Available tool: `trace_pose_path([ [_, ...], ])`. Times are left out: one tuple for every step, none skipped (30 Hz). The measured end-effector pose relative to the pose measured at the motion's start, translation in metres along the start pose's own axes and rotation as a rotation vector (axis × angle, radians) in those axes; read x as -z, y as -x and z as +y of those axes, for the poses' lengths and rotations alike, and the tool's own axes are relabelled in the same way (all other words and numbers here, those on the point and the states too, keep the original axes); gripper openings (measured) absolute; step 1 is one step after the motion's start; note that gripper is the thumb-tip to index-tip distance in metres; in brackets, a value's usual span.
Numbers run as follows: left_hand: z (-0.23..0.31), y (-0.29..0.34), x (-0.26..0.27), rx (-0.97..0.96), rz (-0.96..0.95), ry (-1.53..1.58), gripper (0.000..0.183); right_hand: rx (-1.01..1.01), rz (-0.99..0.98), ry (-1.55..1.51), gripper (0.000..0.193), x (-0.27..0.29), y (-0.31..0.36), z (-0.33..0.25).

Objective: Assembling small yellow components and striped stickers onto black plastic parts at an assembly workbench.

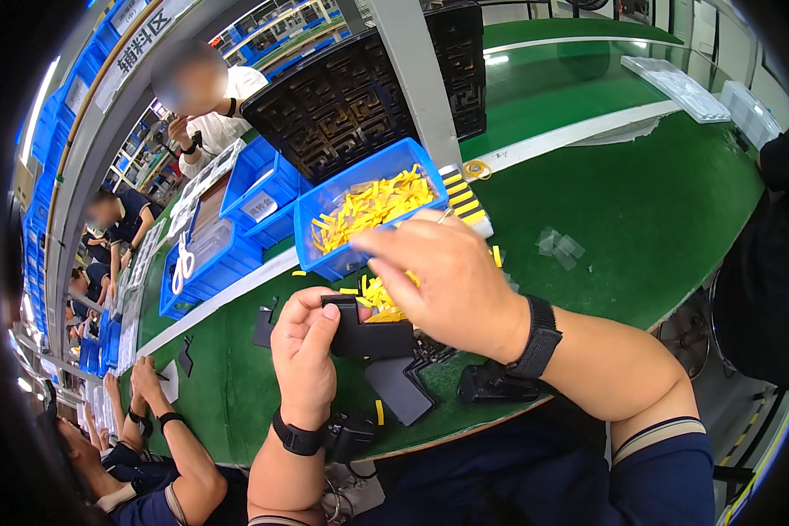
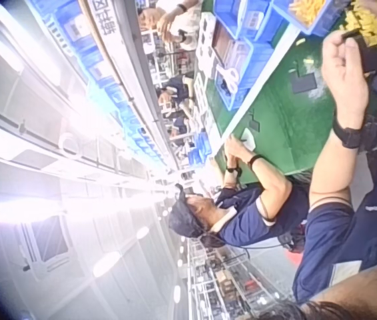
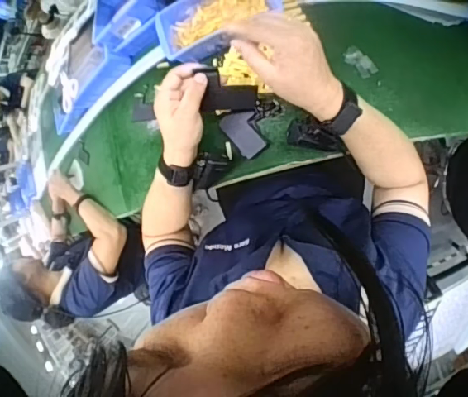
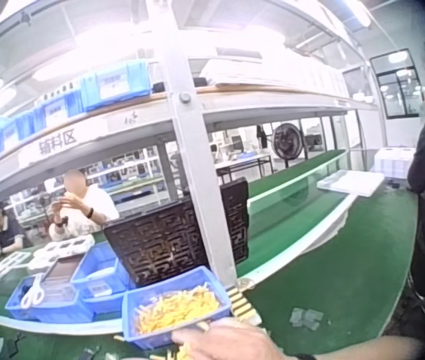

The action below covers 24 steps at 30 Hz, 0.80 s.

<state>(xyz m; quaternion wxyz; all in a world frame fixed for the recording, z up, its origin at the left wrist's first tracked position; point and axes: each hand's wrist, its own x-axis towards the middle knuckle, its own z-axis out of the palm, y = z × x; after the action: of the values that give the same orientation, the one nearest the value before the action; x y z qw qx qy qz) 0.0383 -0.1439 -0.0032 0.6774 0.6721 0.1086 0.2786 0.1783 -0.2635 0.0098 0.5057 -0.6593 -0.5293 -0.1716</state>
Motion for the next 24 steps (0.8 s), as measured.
trace_pose_path([
  [0.0,0.0006,-0.0006,0.001,-0.007,0.001,0.015,0.087,-0.02,-0.049,0.021,-0.0013,-0.0002,0.001],
  [0.0,0.0013,-0.0013,0.002,-0.006,0.001,0.015,0.059,-0.001,-0.098,0.019,-0.0034,0.0011,0.0004],
  [0.0,0.002,-0.002,-0.013,-0.01,-0.001,0.015,0.059,-0.002,-0.099,0.019,-0.0042,0.0014,0.0011],
  [0.0,0.0025,-0.0025,-0.026,-0.014,-0.003,0.015,0.042,-0.013,-0.126,0.017,-0.0049,0.002,0.0015],
  [0.0,0.0026,-0.0026,-0.026,-0.013,-0.003,0.015,0.013,-0.024,-0.143,0.016,-0.0052,0.0025,0.0017],
  [0.0001,0.0025,-0.0025,-0.022,-0.011,0.01,0.015,0.027,-0.026,-0.153,0.016,-0.0056,0.0037,0.001],
  [0.0001,0.0022,-0.0023,-0.018,-0.01,0.023,0.015,-0.149,-0.08,-0.304,0.014,-0.0057,0.0047,0.0003],
  [0.0001,0.0018,-0.0019,-0.019,-0.009,0.023,0.015,-0.338,-0.134,-0.455,0.013,-0.0059,0.0052,-0.0002],
  [0.0,0.0015,-0.0017,-0.014,-0.008,0.023,0.015,-0.325,-0.134,-0.454,0.013,-0.0063,0.0055,-0.0006],
  [-0.0001,0.0013,-0.0015,-0.008,-0.007,0.023,0.015,-0.443,-0.158,-0.553,0.013,-0.0067,0.0055,-0.0009],
  [-0.0003,0.0012,-0.0016,-0.007,-0.006,0.024,0.015,-0.562,-0.18,-0.652,0.013,-0.0074,0.0055,-0.0012],
  [-0.0005,0.0013,-0.0019,-0.012,-0.006,0.015,0.014,-0.564,-0.181,-0.652,0.013,-0.0079,0.0054,-0.0014],
  [-0.0008,0.0013,-0.0023,-0.017,-0.006,0.007,0.014,-0.593,-0.185,-0.695,0.013,-0.0084,0.0052,-0.0016],
  [-0.001,0.0014,-0.0027,-0.017,-0.006,0.007,0.014,-0.621,-0.188,-0.739,0.013,-0.0086,0.0052,-0.0018],
  [-0.001,0.0014,-0.003,-0.014,-0.004,0.006,0.014,-0.622,-0.188,-0.739,0.013,-0.0085,0.0052,-0.002],
  [-0.001,0.0014,-0.0032,-0.011,-0.002,0.003,0.014,-0.581,-0.189,-0.689,0.013,-0.0082,0.0053,-0.0023],
  [-0.0009,0.0012,-0.0031,-0.011,-0.002,0.003,0.014,-0.557,-0.188,-0.624,0.012,-0.0076,0.0056,-0.0027],
  [-0.0008,0.001,-0.0031,-0.008,-0.004,-0.005,0.014,-0.54,-0.188,-0.639,0.012,-0.0073,0.0058,-0.0032],
  [-0.0008,0.0009,-0.0032,0.024,-0.007,-0.011,0.014,-0.528,-0.188,-0.606,0.011,-0.007,0.0063,-0.0038],
  [-0.0008,0.001,-0.0032,-0.004,-0.007,-0.012,0.014,-0.499,-0.18,-0.578,0.01,-0.0068,0.0067,-0.0042],
  [-0.0013,0.0012,-0.0035,0.003,-0.011,-0.017,0.014,-0.517,-0.189,-0.573,0.01,-0.007,0.0071,-0.0044],
  [-0.002,0.0016,-0.0036,0.01,-0.015,-0.022,0.014,-0.472,-0.177,-0.513,0.009,-0.0074,0.0075,-0.0043],
  [-0.0028,0.0013,-0.0031,0.01,-0.015,-0.022,0.014,-0.429,-0.159,-0.458,0.008,-0.0081,0.0076,-0.0039],
  [-0.0041,0.0011,-0.0023,0.002,-0.014,-0.033,0.014,-0.428,-0.166,-0.454,0.008,-0.0089,0.0078,-0.0031],
])
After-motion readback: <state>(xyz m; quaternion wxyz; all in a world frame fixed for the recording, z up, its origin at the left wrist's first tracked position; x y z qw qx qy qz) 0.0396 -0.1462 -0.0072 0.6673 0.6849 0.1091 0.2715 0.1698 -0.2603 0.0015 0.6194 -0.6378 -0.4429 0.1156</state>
